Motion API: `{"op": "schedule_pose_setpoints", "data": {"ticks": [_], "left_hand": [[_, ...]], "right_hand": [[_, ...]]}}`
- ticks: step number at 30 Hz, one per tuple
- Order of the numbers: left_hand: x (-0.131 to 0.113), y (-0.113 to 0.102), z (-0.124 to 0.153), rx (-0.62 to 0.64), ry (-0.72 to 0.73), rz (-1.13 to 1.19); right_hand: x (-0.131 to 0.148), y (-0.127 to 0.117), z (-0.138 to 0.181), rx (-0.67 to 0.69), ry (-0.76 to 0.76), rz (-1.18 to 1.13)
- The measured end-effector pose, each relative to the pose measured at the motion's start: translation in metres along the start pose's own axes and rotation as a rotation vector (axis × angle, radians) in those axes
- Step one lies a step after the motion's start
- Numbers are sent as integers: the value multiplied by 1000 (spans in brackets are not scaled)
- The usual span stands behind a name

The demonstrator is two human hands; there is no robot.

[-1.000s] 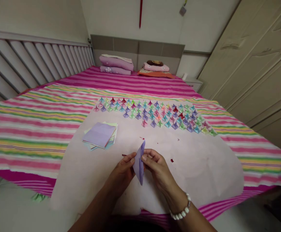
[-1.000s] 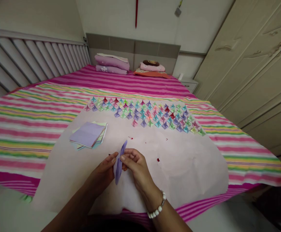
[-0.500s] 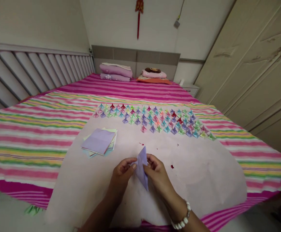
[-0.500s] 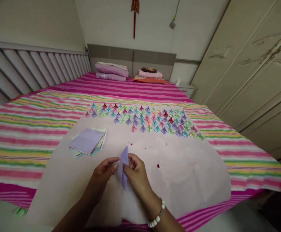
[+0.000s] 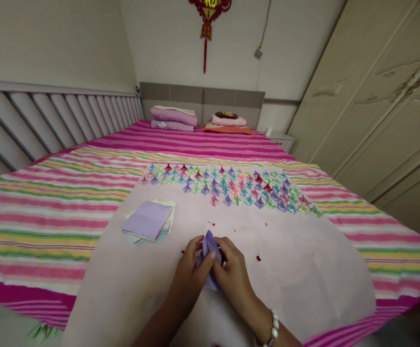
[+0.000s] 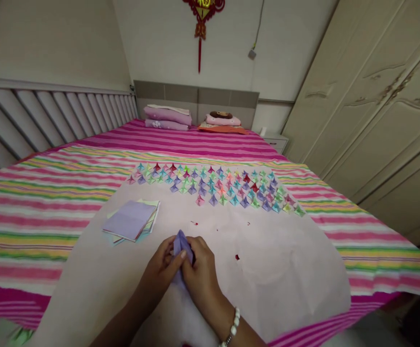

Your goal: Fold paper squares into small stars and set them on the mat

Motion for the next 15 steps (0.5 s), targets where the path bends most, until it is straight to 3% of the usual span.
{"op": "schedule_pose_setpoints", "data": {"ticks": [6,15], "left_hand": [[-2,-9,-6,-84,-1,-114],[4,-8,-13,-127,26,-50]], "right_hand": [[3,0,-1,5,-9,41],[2,4,1,-1,-136,-12]]}}
Point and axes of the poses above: each hand's wrist, its own z-axis away from the middle knuckle, its own y-axis out of the palm, x = y × z, the point moved 2 cm from there along -z, towards the middle knuckle, and after that the axes turned 3 degrees about z, right-handed, at the moved point
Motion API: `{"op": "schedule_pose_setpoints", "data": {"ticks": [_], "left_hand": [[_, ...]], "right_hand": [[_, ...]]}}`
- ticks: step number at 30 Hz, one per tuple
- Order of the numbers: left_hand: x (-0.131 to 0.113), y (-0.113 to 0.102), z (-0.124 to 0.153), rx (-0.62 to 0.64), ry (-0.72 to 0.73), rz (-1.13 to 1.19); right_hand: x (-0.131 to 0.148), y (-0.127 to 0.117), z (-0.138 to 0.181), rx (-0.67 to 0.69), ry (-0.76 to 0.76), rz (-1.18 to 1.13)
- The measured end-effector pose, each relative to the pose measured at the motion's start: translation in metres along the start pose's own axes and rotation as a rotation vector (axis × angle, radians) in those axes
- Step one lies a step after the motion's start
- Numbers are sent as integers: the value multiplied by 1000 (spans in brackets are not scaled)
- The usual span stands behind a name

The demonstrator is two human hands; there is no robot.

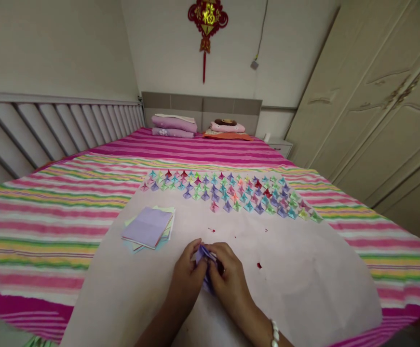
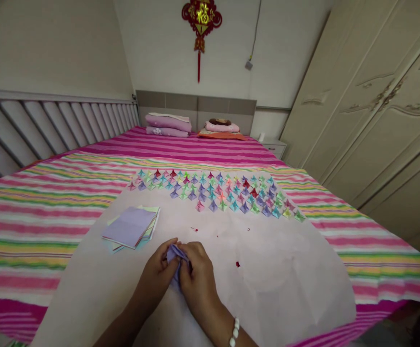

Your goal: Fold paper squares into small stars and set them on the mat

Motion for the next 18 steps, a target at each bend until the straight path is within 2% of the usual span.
{"op": "schedule_pose_setpoints", "data": {"ticks": [10,14,18], "left_hand": [[-6,1,-1,-74,-2,-85],[-9,-1,-4,-71,6,-53],[-13,-3,-6,-50,2,24]], "right_hand": [[1,6,7,88,-110,90],[0,2,3,17,-70,35],[-6,-3,-4,-49,37,-64]]}}
Point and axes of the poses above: each hand's wrist, its own z-axis away from the middle knuckle, its own y-axis out of the palm, x = y × z, the point moved 2 cm from there along -z, towards the middle knuckle, and after that the axes turned 3 degrees about z, right-handed, at the moved point
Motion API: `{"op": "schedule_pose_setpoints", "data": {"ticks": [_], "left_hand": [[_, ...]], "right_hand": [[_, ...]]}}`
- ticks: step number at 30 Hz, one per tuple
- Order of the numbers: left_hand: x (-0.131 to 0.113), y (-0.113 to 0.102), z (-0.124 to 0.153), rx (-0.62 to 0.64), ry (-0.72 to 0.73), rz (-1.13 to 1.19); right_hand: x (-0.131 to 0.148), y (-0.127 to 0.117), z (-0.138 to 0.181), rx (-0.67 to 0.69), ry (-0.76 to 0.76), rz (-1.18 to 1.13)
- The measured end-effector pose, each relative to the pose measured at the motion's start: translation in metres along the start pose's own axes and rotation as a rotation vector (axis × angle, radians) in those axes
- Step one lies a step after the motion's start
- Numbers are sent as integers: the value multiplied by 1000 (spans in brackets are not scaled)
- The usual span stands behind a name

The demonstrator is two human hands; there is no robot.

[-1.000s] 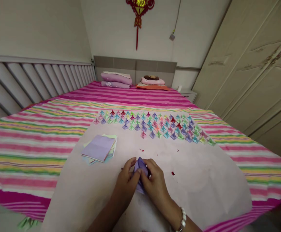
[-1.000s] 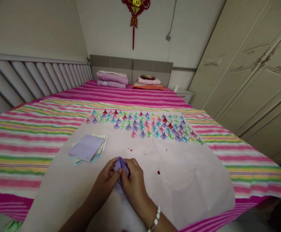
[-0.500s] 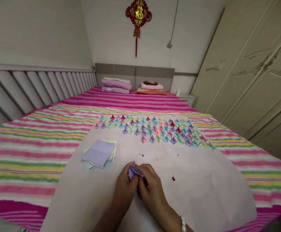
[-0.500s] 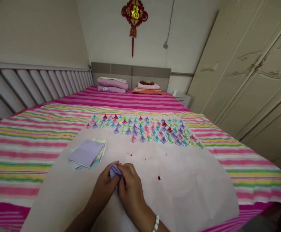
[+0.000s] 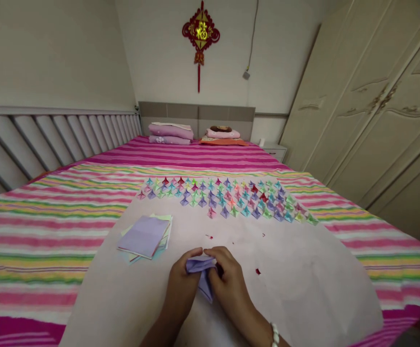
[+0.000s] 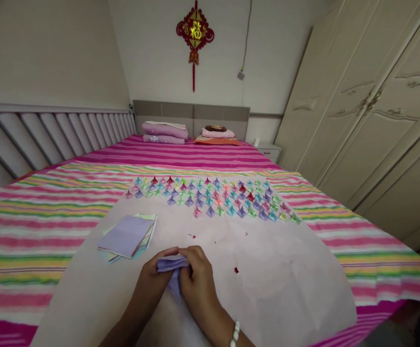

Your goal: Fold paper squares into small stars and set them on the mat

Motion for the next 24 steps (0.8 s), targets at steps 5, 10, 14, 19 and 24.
{"op": "schedule_pose_setpoints", "data": {"ticks": [5,10,14,19,24], "left_hand": [[-7,1,1,52,-57,67],[-4,3,4,48,-196,74],[-1,2,4,117,-245,193],[-6,3,4,292,-271,391],[-14,3,7,453,-215,523]], "right_hand": [[-17,-3,-6,-92,277,-249],[-25,-6,-8,-111,543,-505],[-26,-8,-7,-128,624,-626],[-22,-10,-9,-107,653,-811],[-12,-12,-10,-45,558,-945]]}}
Point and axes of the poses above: each hand's wrist, its own z-axis away from the middle knuckle, its own y-axis out of the palm, x = y × z, the point moved 2 cm from there along -z, towards the middle knuckle, and after that the axes turned 3 degrees about z, right-handed, at the moved point
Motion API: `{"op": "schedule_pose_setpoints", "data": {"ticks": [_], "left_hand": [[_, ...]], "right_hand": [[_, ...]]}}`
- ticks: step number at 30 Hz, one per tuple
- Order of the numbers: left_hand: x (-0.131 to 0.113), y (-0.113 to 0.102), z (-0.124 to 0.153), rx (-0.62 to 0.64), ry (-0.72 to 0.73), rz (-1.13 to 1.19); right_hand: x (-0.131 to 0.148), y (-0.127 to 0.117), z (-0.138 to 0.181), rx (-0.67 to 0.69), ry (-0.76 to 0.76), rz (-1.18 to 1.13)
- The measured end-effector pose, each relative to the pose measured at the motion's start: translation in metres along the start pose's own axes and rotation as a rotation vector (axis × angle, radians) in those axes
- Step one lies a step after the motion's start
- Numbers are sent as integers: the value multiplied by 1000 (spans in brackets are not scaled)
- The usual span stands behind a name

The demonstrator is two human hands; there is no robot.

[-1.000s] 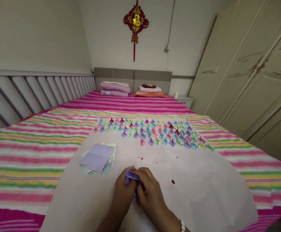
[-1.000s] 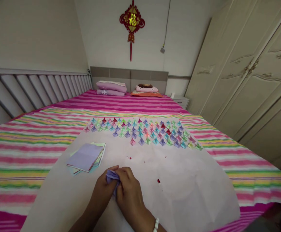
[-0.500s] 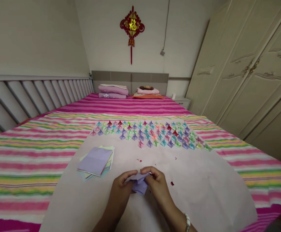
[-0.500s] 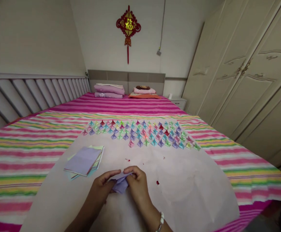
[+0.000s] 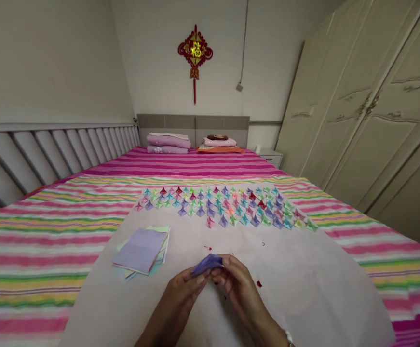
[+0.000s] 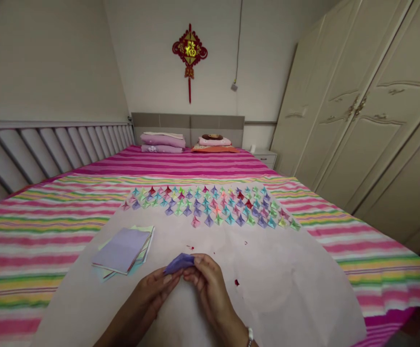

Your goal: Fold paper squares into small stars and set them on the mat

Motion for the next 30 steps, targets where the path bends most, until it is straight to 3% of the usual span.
{"op": "schedule_pose_setpoints", "data": {"ticks": [4,9,12,16,24,30], "left_hand": [[-1,0,2,-3,-38,6],[11,-4,-4,-52,-60,-42],[19,-13,-9,-216,-56,-235],[16,-17,-10,-354,72,-473],[5,4,-7,-230,71,-348],[-6,7,-6,-281,49,-420]], "right_hand": [[-5,-4,-2,42,-37,97],[-12,-14,-9,-56,-43,291],[-11,-13,-8,-58,-22,317],[-12,-10,-6,-47,21,288],[-12,-5,-2,-35,82,203],[-9,-2,2,4,112,161]]}}
Point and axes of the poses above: each hand's wrist, its own z-axis away from the middle knuckle, its own y-axis out of the palm, x = y × z, the point moved 2 cm from there along -z, towards the middle knuckle, and after that the axes turned 3 degrees about z, right-handed, at the moved point
